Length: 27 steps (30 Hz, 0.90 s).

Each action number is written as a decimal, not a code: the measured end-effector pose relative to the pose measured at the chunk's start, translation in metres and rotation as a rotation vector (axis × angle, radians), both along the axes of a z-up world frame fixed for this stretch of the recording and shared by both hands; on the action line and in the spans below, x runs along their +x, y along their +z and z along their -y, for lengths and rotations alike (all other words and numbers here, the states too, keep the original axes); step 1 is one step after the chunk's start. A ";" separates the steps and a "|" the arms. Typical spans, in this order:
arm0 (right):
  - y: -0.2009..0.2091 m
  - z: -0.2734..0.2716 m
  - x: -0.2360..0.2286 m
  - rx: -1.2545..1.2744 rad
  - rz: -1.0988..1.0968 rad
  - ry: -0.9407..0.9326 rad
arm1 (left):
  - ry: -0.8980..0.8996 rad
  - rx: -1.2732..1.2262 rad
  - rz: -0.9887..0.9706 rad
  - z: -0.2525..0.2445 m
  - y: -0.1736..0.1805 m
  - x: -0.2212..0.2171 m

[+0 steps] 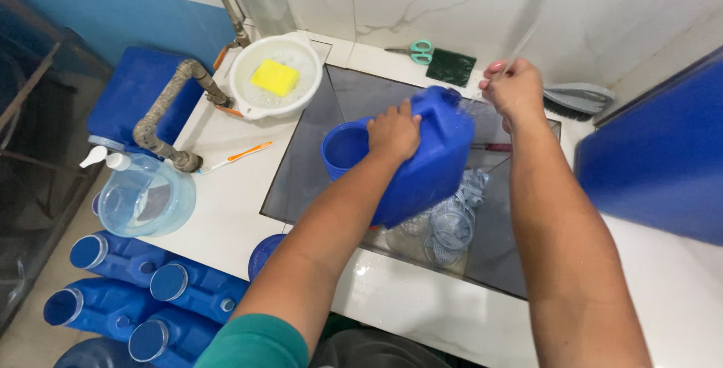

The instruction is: The person scrubs the exterior of a blue plastic jerrycan with a yellow sponge, rinses it under running water, and places it aside. They repeat this process with a second jerrycan, scrubbing, rinsing, and setting it down.

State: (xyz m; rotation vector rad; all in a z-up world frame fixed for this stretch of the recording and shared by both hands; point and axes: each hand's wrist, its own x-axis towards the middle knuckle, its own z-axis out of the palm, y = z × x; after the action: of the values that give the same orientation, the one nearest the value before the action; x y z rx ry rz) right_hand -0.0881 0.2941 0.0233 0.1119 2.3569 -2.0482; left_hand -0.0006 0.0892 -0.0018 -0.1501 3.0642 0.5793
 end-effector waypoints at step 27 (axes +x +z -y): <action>0.061 0.015 0.027 0.090 -0.046 0.138 | -0.307 -0.152 0.284 0.000 0.043 0.053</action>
State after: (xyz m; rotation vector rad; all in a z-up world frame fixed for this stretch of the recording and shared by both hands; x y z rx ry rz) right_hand -0.0608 0.2788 0.0846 -0.0961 2.4087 -1.9046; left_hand 0.0528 0.0891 0.0414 0.2146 2.7732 0.2807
